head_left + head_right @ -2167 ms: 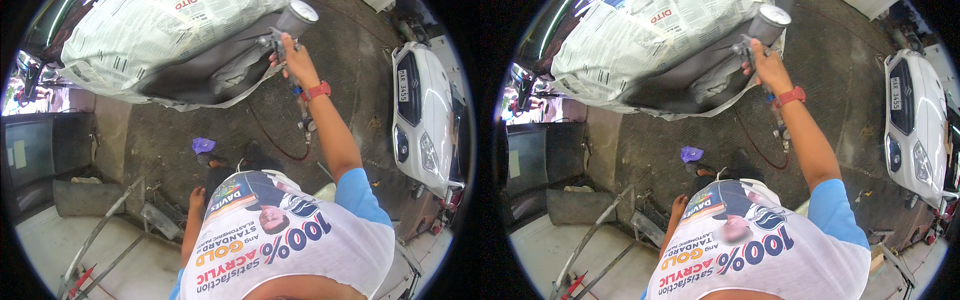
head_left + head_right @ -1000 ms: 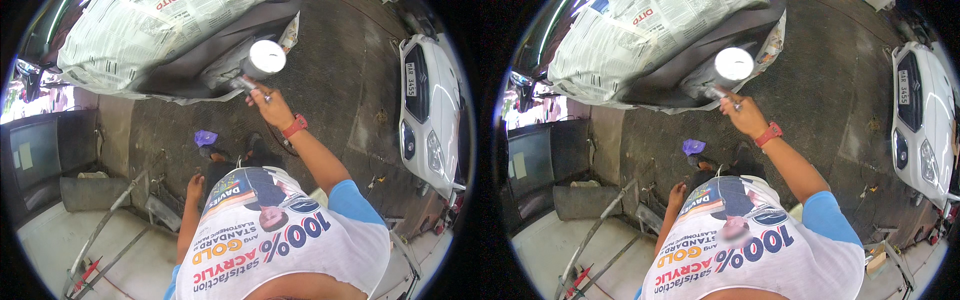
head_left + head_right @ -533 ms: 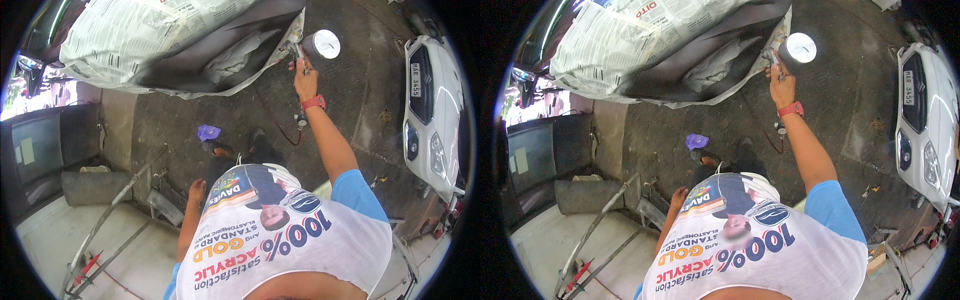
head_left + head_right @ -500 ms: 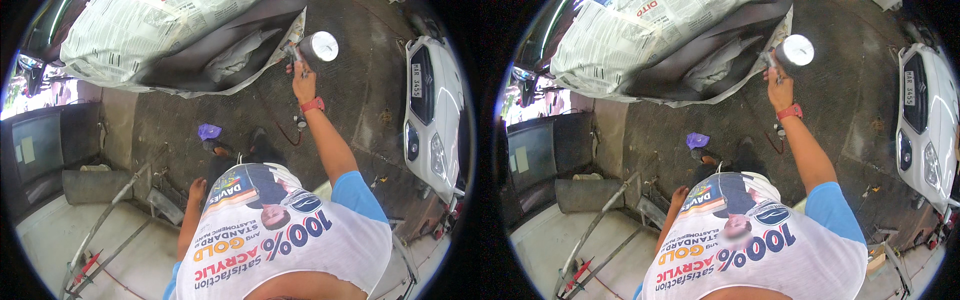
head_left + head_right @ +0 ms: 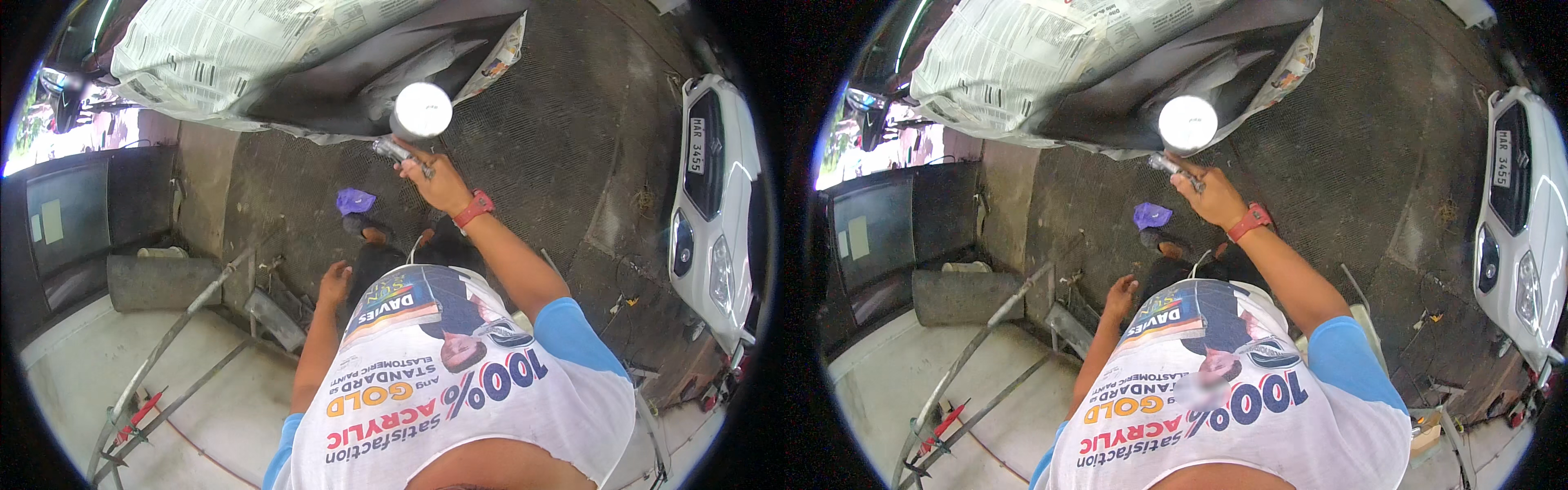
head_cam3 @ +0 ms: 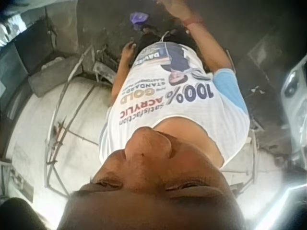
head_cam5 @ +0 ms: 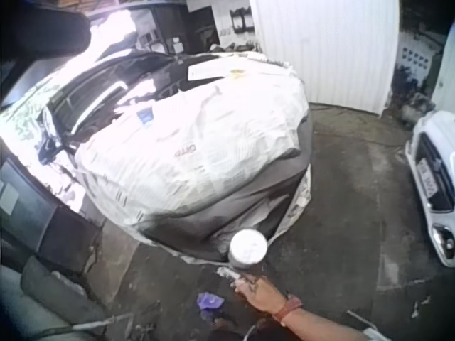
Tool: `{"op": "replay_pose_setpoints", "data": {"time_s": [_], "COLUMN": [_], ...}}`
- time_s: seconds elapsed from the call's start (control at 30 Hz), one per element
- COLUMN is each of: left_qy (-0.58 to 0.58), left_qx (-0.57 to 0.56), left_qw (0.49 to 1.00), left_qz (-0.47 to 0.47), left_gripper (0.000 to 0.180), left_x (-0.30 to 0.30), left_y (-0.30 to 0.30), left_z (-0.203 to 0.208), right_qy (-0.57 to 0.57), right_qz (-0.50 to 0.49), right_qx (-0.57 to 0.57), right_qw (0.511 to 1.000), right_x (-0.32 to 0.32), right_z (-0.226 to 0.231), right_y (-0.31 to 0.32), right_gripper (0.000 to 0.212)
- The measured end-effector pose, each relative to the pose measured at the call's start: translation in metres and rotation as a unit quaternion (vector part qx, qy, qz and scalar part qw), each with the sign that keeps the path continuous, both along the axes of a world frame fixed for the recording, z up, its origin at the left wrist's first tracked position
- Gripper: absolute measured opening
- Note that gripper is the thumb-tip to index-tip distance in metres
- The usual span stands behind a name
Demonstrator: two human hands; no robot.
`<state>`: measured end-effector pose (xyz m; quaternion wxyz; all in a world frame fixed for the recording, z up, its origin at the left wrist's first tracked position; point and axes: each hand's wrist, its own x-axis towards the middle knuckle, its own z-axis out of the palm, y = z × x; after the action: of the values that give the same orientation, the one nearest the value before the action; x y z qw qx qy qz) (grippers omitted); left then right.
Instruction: The person uses a spray gun to apply paint to a car bumper that is covered with newspaper. The person moves around the bumper, spraying different sections to ensure coverage.
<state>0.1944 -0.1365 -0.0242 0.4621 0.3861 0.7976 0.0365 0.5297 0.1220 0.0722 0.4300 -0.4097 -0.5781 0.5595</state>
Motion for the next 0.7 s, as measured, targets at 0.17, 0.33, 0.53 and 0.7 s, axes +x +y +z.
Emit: {"op": "replay_pose_setpoints", "data": {"time_s": [0.17, 0.33, 0.53, 0.7], "left_qy": [-0.024, -0.025, -0.033, -0.071], "left_qx": [-0.022, -0.048, -0.074, -0.048], "left_qw": [0.999, 0.999, 0.995, 0.992], "left_qz": [0.033, 0.001, -0.05, -0.088], "left_gripper": [0.049, 0.047, 0.048, 0.045], "left_x": [-0.012, -0.033, -0.084, -0.139], "left_y": [-0.03, -0.051, -0.049, -0.027], "left_z": [-0.013, -0.002, 0.003, -0.015], "right_qy": [0.037, 0.06, 0.039, -0.008], "right_qz": [-0.006, -0.075, -0.111, -0.194], "right_qx": [-0.179, -0.207, -0.28, -0.296], "right_qw": [0.983, 0.974, 0.953, 0.935], "right_x": [0.017, 0.011, -0.024, -0.058], "right_z": [0.035, 0.035, -0.034, -0.094], "right_y": [0.022, 0.03, 0.025, 0.013], "right_gripper": [0.055, 0.062, 0.063, 0.06]}}
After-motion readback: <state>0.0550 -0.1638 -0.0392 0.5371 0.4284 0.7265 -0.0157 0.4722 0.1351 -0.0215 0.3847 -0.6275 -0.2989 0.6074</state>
